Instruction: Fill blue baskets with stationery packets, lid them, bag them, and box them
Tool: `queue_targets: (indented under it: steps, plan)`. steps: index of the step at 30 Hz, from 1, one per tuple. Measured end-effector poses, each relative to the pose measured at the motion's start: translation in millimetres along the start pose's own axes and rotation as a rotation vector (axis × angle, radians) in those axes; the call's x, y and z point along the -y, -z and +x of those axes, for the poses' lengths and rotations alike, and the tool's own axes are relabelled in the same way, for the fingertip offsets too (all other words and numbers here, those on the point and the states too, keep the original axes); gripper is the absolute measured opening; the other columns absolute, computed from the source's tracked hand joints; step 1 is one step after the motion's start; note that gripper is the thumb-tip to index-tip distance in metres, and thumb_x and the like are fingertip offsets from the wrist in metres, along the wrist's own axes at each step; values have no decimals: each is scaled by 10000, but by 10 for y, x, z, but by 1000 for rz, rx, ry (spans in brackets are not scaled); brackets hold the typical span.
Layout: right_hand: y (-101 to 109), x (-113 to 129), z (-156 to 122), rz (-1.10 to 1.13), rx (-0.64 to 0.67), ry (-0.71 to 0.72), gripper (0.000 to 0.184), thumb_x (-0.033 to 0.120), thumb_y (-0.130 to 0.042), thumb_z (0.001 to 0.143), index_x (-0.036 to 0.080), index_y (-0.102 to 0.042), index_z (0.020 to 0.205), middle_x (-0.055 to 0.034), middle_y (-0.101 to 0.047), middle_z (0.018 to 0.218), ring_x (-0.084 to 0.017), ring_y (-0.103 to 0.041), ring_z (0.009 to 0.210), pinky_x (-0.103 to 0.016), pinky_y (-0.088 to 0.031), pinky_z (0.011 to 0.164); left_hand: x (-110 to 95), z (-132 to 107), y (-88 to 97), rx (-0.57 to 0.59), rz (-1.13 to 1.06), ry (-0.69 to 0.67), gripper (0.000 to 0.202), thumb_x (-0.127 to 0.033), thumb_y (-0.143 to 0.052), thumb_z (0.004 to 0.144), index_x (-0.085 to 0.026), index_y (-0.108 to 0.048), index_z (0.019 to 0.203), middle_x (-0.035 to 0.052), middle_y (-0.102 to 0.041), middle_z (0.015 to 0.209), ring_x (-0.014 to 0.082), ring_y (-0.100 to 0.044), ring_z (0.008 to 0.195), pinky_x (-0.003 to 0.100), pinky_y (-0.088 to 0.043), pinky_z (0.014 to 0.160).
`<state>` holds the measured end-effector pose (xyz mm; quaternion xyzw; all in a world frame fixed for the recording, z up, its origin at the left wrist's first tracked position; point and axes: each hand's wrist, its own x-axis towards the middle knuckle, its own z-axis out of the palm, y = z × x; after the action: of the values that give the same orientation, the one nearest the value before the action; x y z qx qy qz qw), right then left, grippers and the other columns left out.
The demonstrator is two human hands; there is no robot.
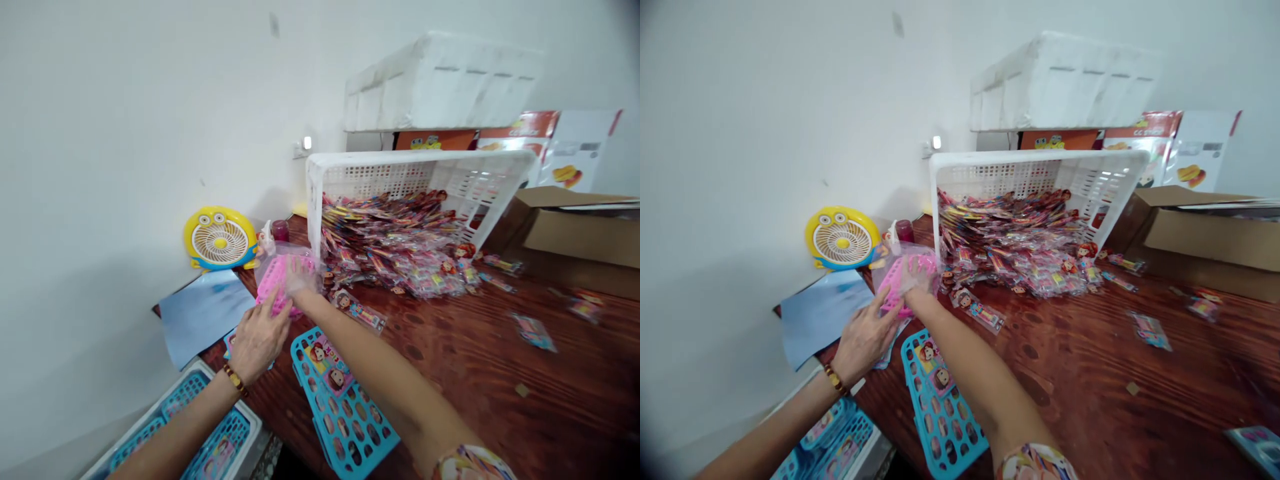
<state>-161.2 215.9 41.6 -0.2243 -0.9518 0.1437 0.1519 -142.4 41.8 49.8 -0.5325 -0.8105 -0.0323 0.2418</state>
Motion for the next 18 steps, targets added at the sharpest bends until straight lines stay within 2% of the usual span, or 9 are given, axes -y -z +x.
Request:
queue_targets:
  steps: [3,6,9,11,13,15,18]
  plan:
    - [-34,64,-31,-61,64,-3,693,108,-471,860,138,-265,1521,-254,-230,1566,-435,-315,1393,-725,-271,1028,37,8,-101,59,23,156,367,-410,-423,962,-241,-577,1250,151,-458,1456,273,-638,1034,425,-508,867]
    - [-73,12,-165,-112,109,57,655,123,-476,867,187,-325,1501,-214,-273,1564,-399,-295,1413,-703,-211,1078,154,60,-184,117,10,274,349,-304,-362,978,-224,-563,1251,130,-530,1369,228,-672,906,370,-532,765]
    - [-154,-95,-316,-164,209,136,581,154,-480,876,200,-414,1452,-188,-342,1539,-380,-323,1400,-696,-202,1087,258,106,-183,111,2,345,475,-210,-360,952,-249,-395,1423,113,-569,1297,185,-672,742,317,-528,629]
    - [-207,-134,-378,-169,276,188,511,199,-497,882,225,-492,1392,-150,-411,1508,-376,-367,1374,-691,-238,1078,267,132,-132,77,6,361,602,-183,-378,929,-269,-235,1507,119,-542,1331,183,-668,729,309,-522,590]
    - [-222,-118,-386,-149,302,234,487,244,-529,877,261,-520,1364,-109,-462,1479,-355,-390,1364,-658,-283,1081,232,152,-66,49,10,334,672,-162,-381,914,-263,-142,1534,122,-514,1370,194,-669,763,307,-523,574]
    - [-176,-54,-334,-133,284,253,534,239,-533,876,254,-473,1406,-108,-461,1480,-328,-388,1372,-592,-319,1097,186,159,-10,45,7,293,691,-139,-372,906,-233,-114,1540,125,-497,1395,212,-670,834,303,-528,580]
    - [-5,67,-198,-117,203,193,617,165,-477,880,170,-354,1485,-164,-436,1485,-318,-407,1360,-491,-382,1085,176,141,39,46,10,274,707,-101,-369,882,-215,-132,1539,125,-455,1450,219,-667,886,292,-532,590]
